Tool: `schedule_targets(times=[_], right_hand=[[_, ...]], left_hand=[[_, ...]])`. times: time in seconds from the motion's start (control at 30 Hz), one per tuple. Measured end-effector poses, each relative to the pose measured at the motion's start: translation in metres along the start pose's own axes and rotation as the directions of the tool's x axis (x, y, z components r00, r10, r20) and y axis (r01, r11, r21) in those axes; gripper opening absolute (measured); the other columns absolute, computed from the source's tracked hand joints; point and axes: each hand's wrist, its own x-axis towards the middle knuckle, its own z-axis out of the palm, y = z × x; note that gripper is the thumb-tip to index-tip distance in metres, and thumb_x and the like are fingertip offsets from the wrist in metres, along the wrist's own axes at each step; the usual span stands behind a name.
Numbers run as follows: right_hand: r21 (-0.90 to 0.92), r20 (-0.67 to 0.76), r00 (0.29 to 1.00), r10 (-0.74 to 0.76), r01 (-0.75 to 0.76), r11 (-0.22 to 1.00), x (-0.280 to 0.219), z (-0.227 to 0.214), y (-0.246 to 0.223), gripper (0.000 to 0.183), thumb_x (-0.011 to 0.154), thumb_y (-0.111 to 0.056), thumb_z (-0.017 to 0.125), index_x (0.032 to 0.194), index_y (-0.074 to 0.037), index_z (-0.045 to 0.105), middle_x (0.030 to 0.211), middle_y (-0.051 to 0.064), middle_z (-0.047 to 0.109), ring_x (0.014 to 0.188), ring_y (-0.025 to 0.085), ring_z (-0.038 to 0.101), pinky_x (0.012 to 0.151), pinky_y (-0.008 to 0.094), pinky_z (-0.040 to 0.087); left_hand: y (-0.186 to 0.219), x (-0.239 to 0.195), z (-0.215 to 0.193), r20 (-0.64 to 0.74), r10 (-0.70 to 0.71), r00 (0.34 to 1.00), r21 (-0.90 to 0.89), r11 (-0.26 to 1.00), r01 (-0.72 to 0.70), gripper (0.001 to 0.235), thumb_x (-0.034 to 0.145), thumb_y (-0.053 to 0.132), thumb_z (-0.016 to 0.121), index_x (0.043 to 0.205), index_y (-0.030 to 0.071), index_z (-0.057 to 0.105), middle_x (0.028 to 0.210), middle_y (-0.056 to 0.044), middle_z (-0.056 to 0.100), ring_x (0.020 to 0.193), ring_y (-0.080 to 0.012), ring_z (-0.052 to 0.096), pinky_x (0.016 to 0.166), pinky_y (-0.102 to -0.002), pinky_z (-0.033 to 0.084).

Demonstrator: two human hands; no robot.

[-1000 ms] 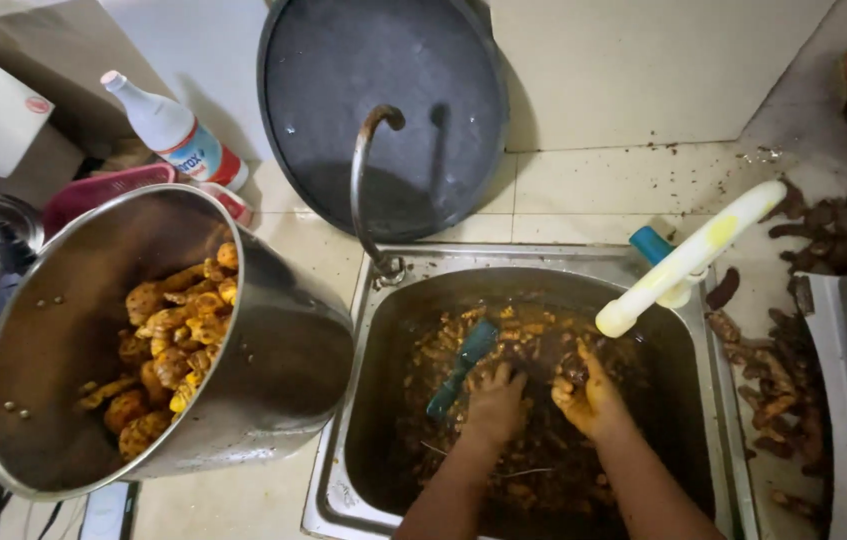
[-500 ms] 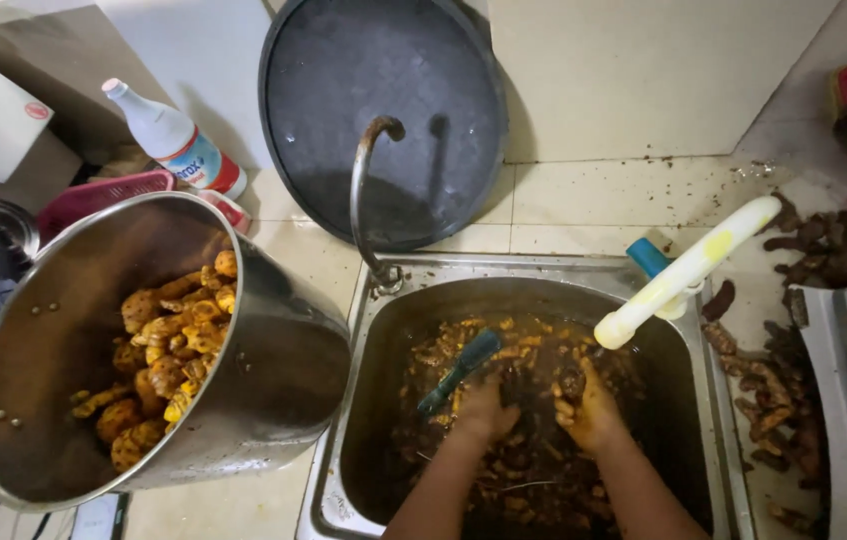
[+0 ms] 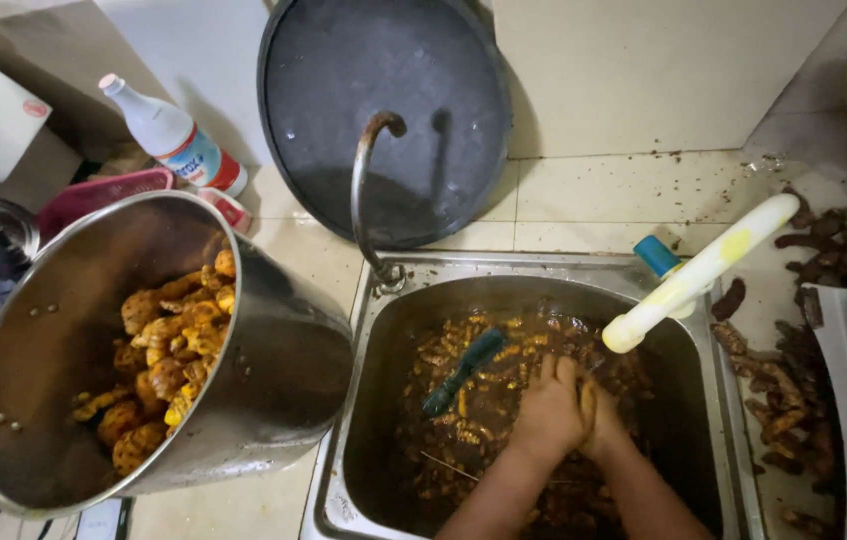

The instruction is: Washing and scrubbing turmeric roots in a sink to remove dirt and debris.

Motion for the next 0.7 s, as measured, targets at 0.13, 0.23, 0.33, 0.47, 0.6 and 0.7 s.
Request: schedule_targets(times=[0.13, 0.23, 0.33, 0.47, 0.6, 0.7], right_hand=[[-0.155, -0.004, 0.980, -0.198, 0.195, 0.969, 0.000, -0.002, 0.009, 0.026, 0.100, -0.034, 0.059, 0.098, -0.012, 0.073, 0.094, 0.006, 0.072, 0.080, 0.018, 0.061, 0.072, 0.036, 0.051], [-0.309, 0.022, 0.919, -0.393, 0.380, 0.872, -0.023, 0.028, -0.022, 0.021, 0.103, -0.023, 0.056, 0.095, -0.011, 0.072, 0.093, 0.005, 0.070, 0.078, 0.014, 0.057, 0.069, 0.033, 0.049], [-0.551, 0.011, 0.938, -0.347, 0.296, 0.780, -0.096, 0.092, -0.082, 0.050, 0.106, -0.039, 0.052, 0.062, -0.020, 0.041, 0.054, -0.003, 0.042, 0.049, 0.012, 0.037, 0.048, 0.034, 0.027], [-0.243, -0.118, 0.972, -0.202, 0.169, 0.955, -0.082, 0.082, -0.081, 0.028, 0.105, -0.033, 0.052, 0.092, -0.012, 0.066, 0.077, 0.005, 0.057, 0.062, 0.014, 0.049, 0.048, 0.030, 0.035], [0.209, 0.190, 0.982, -0.002, -0.039, 0.977, -0.065, 0.071, -0.076, 0.046, 0.103, -0.042, 0.043, 0.075, -0.008, 0.057, 0.049, 0.005, 0.042, 0.035, 0.013, 0.025, 0.034, 0.028, 0.015], [0.096, 0.230, 0.969, 0.091, -0.115, 0.989, -0.088, 0.090, -0.104, 0.076, 0.099, -0.069, 0.039, 0.055, -0.008, 0.044, 0.046, 0.004, 0.037, 0.033, 0.014, 0.024, 0.034, 0.028, 0.014]], left_hand=[[0.011, 0.030, -0.026, 0.180, -0.205, 0.962, 0.128, 0.975, 0.184, 0.034, 0.101, 0.038, 0.048, 0.118, 0.009, 0.048, 0.128, -0.022, 0.055, 0.097, -0.0480, 0.069, 0.085, -0.058, 0.060], [0.045, 0.038, -0.088, 0.373, -0.363, 0.854, 0.101, 0.931, 0.352, 0.021, 0.106, 0.016, 0.052, 0.121, 0.002, 0.054, 0.106, -0.022, 0.069, 0.101, -0.0370, 0.069, 0.084, -0.047, 0.059], [-0.013, 0.064, -0.076, 0.279, -0.390, 0.877, 0.211, 0.916, 0.340, 0.013, 0.104, 0.013, 0.059, 0.114, 0.004, 0.056, 0.099, -0.016, 0.072, 0.087, -0.0311, 0.074, 0.072, -0.040, 0.064], [-0.109, 0.051, -0.018, 0.106, -0.454, 0.885, 0.035, 0.891, 0.453, 0.068, 0.097, 0.061, 0.049, 0.146, 0.014, 0.041, 0.132, -0.023, 0.060, 0.116, -0.0469, 0.063, 0.100, -0.056, 0.048], [-0.089, -0.011, -0.006, 0.417, -0.415, 0.808, 0.525, 0.836, 0.158, 0.093, 0.090, 0.070, 0.056, 0.157, 0.014, 0.023, 0.170, -0.017, 0.012, 0.146, -0.0452, 0.026, 0.121, -0.067, 0.008], [-0.111, 0.020, 0.009, 0.435, -0.538, 0.722, 0.270, 0.843, 0.466, 0.071, 0.093, 0.018, 0.055, 0.155, 0.009, 0.023, 0.146, -0.028, 0.048, 0.129, -0.0461, 0.056, 0.107, -0.055, 0.049]])
